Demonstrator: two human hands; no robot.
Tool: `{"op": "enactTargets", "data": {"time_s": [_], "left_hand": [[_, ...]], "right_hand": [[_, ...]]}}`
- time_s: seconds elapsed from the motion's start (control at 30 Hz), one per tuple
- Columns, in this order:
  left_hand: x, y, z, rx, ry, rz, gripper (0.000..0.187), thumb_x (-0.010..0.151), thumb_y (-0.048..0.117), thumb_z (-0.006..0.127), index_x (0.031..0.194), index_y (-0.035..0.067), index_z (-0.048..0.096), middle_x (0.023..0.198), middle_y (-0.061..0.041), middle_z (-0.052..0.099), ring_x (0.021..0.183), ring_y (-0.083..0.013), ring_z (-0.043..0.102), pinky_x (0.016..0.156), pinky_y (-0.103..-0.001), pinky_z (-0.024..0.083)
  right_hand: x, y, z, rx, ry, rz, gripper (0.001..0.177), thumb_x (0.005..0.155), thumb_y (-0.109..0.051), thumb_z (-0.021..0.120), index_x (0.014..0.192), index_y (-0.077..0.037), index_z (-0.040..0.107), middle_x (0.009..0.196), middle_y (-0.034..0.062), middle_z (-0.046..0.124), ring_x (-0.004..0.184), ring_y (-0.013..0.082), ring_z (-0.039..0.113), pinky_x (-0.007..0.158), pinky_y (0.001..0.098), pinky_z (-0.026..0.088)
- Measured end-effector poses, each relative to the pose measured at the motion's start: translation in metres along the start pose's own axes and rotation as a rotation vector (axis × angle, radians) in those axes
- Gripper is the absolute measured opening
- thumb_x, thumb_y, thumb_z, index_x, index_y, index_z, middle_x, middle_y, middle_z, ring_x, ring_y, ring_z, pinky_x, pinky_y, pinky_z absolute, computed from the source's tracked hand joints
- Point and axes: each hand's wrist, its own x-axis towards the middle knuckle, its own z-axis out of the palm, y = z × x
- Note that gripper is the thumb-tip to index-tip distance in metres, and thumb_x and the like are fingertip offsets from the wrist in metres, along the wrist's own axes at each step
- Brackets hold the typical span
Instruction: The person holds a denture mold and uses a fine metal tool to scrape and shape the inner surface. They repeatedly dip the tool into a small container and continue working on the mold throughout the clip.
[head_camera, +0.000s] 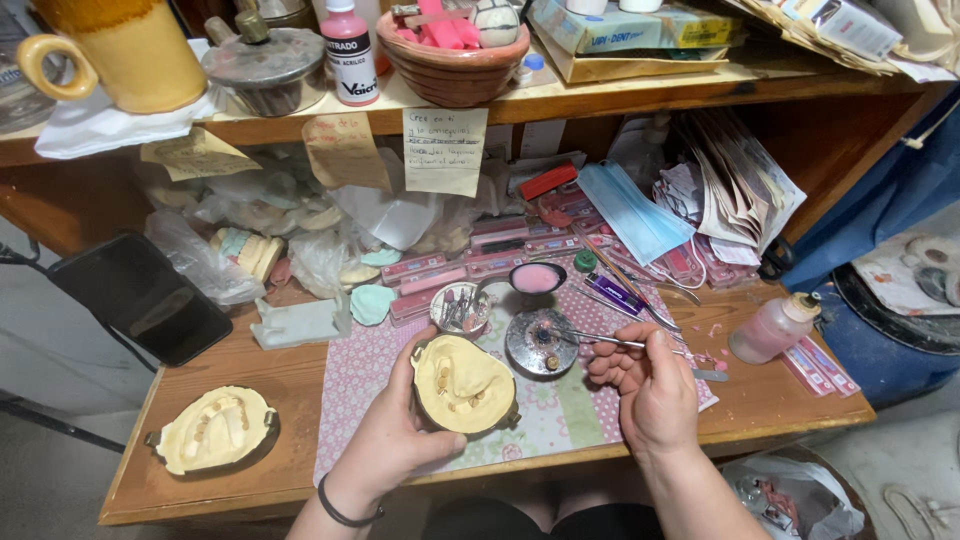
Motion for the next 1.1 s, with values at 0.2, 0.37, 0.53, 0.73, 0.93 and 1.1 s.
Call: {"op": "enactTargets", "data": {"time_s": [0.2,0.37,0.53,0.73,0.93,1.1], "left_hand": [[-0.001,0.003,-0.001,0.089,0.018,-0.024,0.123,0.061,0.006,0.089,0.163,0.017,0.022,0.155,-0.006,0.050,0.140,-0.0175,0.051,0.117,-0.032,0.037],[0.000,0.008,0.001,0.108,0.015,-0.016,0.121,0.060,0.003,0.087,0.162,0.016,0.024,0.154,-0.006,0.052,0.139,-0.0175,0.051,0.117,-0.031,0.036],[-0.001,0.009,0.000,0.063,0.007,-0.032,0.120,0.061,0.003,0.087,0.162,0.017,0.024,0.154,-0.008,0.051,0.138,-0.0188,0.052,0.117,-0.031,0.036],[-0.004,0.015,0.000,0.136,-0.005,-0.008,0.120,0.062,0.012,0.090,0.162,0.017,0.023,0.154,-0.010,0.051,0.140,-0.0214,0.051,0.118,-0.034,0.037],[0.000,0.017,-0.003,0.180,-0.001,0.044,0.119,0.063,0.015,0.090,0.162,0.016,0.023,0.154,-0.009,0.051,0.141,-0.0203,0.050,0.120,-0.033,0.031],[-0.002,0.023,-0.003,0.195,-0.017,-0.029,0.119,0.063,0.016,0.088,0.163,0.019,0.022,0.153,-0.007,0.052,0.140,-0.0195,0.052,0.118,-0.033,0.034]], "right_hand": [[0.001,0.002,-0.001,-0.011,0.013,-0.004,0.040,0.111,-0.035,0.048,0.106,0.002,0.061,0.084,0.0300,0.069,0.063,0.0334,0.067,0.057,0.0386,0.056],[0.000,0.000,0.000,-0.013,0.003,0.010,0.040,0.112,-0.035,0.047,0.105,0.001,0.061,0.085,0.0289,0.069,0.063,0.0331,0.067,0.058,0.0384,0.056],[0.001,0.002,-0.002,-0.004,-0.007,0.002,0.040,0.113,-0.035,0.046,0.104,0.001,0.060,0.086,0.0287,0.070,0.063,0.0337,0.068,0.059,0.0375,0.057],[-0.001,0.004,-0.003,0.004,0.003,-0.009,0.041,0.116,-0.035,0.043,0.106,0.000,0.061,0.085,0.0295,0.070,0.062,0.0339,0.068,0.057,0.0371,0.057],[0.003,0.004,0.000,-0.012,-0.031,-0.043,0.040,0.116,-0.036,0.043,0.105,-0.001,0.060,0.084,0.0274,0.069,0.062,0.0317,0.068,0.056,0.0357,0.057],[0.000,0.004,-0.001,-0.045,0.003,-0.013,0.042,0.117,-0.036,0.041,0.107,0.000,0.059,0.086,0.0297,0.069,0.064,0.0338,0.067,0.059,0.0383,0.057]]}}
